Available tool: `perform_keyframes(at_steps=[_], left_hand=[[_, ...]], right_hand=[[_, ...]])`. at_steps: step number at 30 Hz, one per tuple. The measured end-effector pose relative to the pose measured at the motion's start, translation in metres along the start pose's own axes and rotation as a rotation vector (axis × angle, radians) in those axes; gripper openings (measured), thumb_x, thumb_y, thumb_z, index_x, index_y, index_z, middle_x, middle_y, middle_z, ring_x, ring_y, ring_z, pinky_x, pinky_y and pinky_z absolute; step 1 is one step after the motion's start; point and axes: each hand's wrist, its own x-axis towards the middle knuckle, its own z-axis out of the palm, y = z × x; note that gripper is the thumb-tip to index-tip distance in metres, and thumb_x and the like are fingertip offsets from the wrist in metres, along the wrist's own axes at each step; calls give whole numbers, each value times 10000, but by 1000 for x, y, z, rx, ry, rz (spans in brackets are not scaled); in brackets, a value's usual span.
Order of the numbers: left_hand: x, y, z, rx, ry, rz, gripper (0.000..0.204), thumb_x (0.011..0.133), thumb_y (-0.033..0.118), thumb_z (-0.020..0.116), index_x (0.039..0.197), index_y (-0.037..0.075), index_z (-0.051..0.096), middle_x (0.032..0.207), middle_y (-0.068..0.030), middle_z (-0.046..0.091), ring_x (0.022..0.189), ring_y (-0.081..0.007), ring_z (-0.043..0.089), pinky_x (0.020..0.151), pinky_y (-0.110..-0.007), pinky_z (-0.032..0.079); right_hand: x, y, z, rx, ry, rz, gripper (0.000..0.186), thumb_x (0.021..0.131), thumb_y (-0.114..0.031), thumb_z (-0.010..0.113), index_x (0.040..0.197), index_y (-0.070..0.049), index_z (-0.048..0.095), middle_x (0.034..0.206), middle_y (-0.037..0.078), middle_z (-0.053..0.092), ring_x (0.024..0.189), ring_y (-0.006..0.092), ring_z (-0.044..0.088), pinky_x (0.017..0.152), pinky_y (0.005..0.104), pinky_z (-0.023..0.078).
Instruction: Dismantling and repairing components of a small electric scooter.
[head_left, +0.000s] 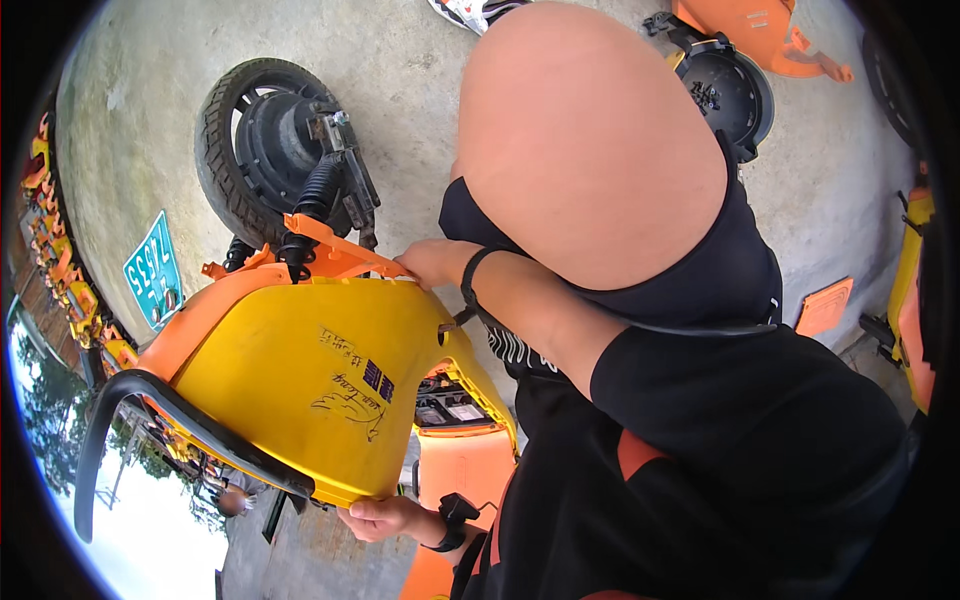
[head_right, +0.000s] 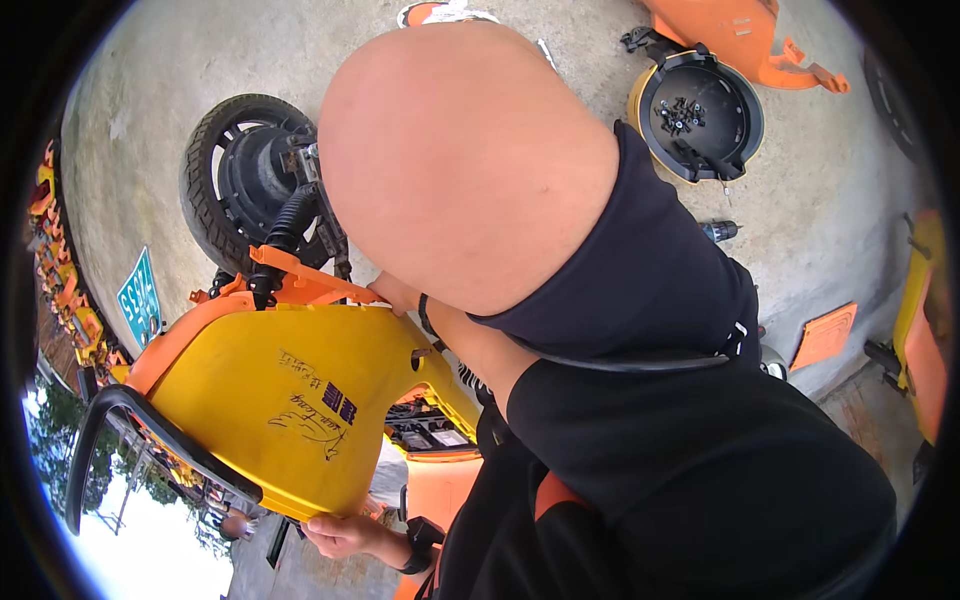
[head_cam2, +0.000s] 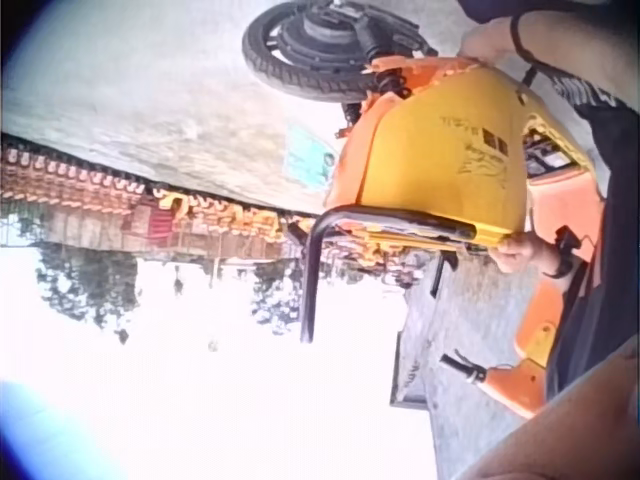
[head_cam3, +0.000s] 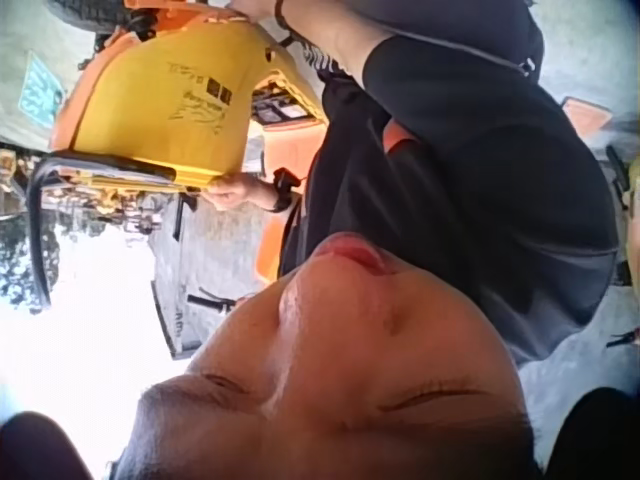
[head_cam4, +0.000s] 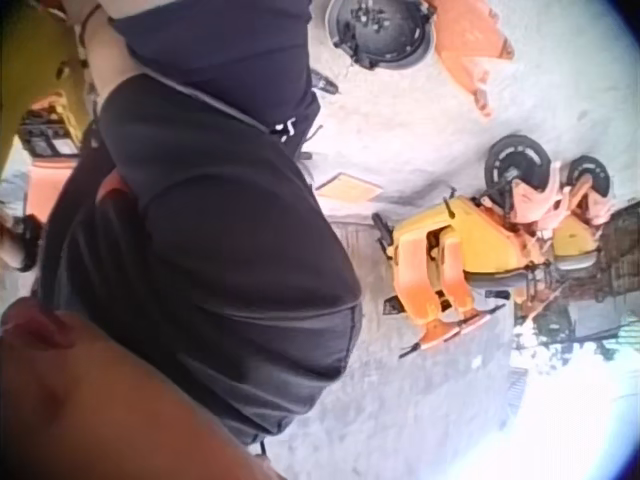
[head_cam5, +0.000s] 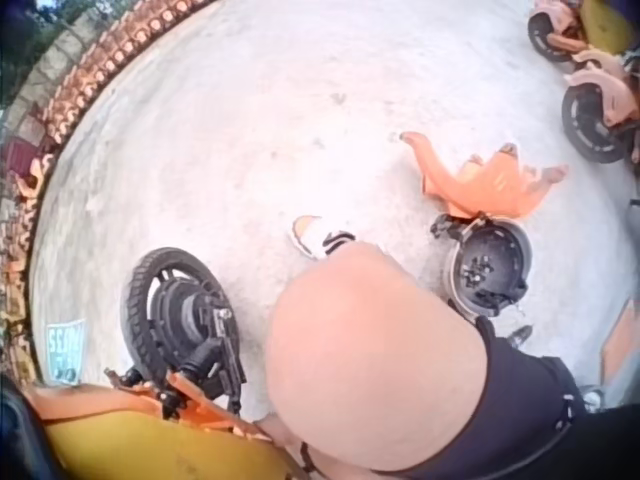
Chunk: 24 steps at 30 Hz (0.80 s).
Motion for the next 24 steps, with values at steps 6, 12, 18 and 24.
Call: perform_keyframes(at_steps=[6,12,18,24], left_hand=[[3,7,4,-40,19,24,571,1014,442,309,750,3,562,593,-122,536,516,-281,548,458,-369,381],[-4,-16,1,-6,-2,15,522,1014,378,329,826,-20,609,652,-134,599,557,-303,596,476,-378,413],[-5,-26,1,47,33,51,501,1014,329,331,926,-55,640,740,-166,657,648,-333,652,524,-403,462],[-3,-24,-3,31,-7,55,501,1013,337,337,917,-54,635,720,-178,639,628,-340,635,513,-410,444]], right_hand=[[18,23,6,-47,89,19,492,722,-127,736,1191,-133,589,953,119,681,951,326,640,807,407,491],[16,19,0,105,-10,-41,508,685,-107,746,1168,-119,592,939,94,684,924,301,647,785,394,494],[21,25,-1,84,-93,9,504,737,-32,688,1224,-117,588,1053,90,685,995,250,647,795,376,506],[23,22,-11,576,-275,243,488,858,-34,519,1340,-109,550,1222,70,638,1046,162,622,781,317,530]])
